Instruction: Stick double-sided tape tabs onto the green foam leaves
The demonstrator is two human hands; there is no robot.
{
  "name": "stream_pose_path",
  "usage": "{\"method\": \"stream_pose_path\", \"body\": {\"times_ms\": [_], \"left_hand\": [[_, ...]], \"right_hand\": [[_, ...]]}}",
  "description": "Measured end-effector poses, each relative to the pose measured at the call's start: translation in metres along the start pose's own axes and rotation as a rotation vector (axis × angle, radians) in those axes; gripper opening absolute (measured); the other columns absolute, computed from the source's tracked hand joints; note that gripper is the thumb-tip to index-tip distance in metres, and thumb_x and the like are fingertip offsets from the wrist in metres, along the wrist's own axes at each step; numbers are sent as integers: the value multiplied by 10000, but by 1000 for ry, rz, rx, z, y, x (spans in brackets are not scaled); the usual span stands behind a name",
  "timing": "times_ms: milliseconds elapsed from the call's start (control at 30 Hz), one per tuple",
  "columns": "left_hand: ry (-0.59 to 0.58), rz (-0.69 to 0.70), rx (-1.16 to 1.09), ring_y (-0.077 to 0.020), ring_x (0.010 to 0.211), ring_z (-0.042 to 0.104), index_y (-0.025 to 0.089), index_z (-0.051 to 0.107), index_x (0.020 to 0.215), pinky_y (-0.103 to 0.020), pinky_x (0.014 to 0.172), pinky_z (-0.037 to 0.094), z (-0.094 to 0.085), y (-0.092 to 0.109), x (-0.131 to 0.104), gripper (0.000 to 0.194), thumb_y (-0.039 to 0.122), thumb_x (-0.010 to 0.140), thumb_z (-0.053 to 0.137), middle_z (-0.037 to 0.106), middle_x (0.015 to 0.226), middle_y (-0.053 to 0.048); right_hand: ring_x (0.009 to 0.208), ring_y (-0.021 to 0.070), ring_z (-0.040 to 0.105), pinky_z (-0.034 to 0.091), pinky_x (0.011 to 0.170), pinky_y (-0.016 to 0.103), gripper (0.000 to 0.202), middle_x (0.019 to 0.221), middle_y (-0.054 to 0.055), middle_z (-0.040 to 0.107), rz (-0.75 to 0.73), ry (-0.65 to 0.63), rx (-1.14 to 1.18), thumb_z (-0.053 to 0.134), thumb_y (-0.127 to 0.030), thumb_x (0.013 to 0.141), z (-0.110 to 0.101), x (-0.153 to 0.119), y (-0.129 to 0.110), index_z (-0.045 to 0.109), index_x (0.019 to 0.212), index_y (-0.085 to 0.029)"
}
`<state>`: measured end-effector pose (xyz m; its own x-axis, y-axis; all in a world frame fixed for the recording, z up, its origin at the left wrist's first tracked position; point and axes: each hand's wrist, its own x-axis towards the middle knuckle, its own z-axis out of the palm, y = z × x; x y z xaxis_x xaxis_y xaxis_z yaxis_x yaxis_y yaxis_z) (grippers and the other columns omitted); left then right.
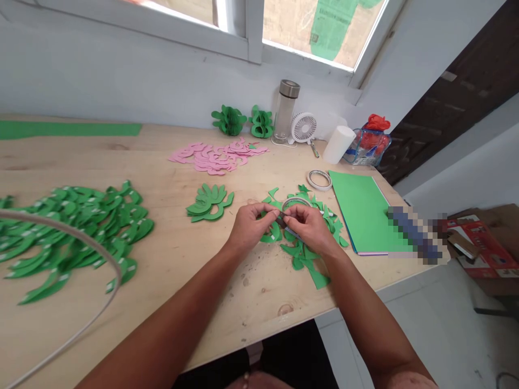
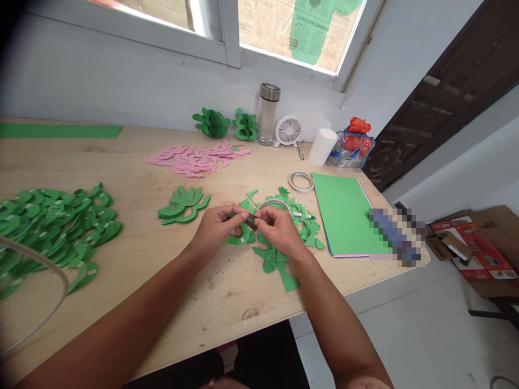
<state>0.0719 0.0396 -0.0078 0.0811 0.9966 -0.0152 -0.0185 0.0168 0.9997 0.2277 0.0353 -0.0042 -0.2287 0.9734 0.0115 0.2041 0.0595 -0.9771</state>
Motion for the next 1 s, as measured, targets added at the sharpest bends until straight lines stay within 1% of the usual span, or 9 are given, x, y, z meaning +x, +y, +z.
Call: {"method": "stream_pose_path", "body": {"times_ms": [300,500,767,1000], "left_hand": [[-18,-18,-53,-80,427,482,138,670,619,-194,428,360,-1,3,-2,173,304,656,641,586,557,-4],[-10,-52,-98,-92,441,503,139,658,603,-207,433,405,0,4,-3,163,299,631,649,596,572,-9],[-28,-50,-87,-92,453,498,137,648,592,-206,439,398,0,4,-3,167,295,646,643,591,566,-15],[-31,-62,-95,-92,452,501,135,647,592,-202,442,408,1,5,-4,155,281,645,638,592,562,-15]], "right_hand": [[536,97,452,347,499,226,94,617,-28,515,1,31,-36,597,-254,728,1,-1,-3,545,698,-183],[524,99,459,353,488,230,99,605,-23,531,19,54,-34,604,-258,710,3,-2,-4,546,674,-186],[491,92,430,322,460,224,100,567,-28,515,9,77,-42,599,-251,711,5,-2,-2,544,660,-184],[480,93,424,318,450,227,118,553,-27,513,13,90,-74,603,-264,714,6,-3,-3,547,648,-183]]}}
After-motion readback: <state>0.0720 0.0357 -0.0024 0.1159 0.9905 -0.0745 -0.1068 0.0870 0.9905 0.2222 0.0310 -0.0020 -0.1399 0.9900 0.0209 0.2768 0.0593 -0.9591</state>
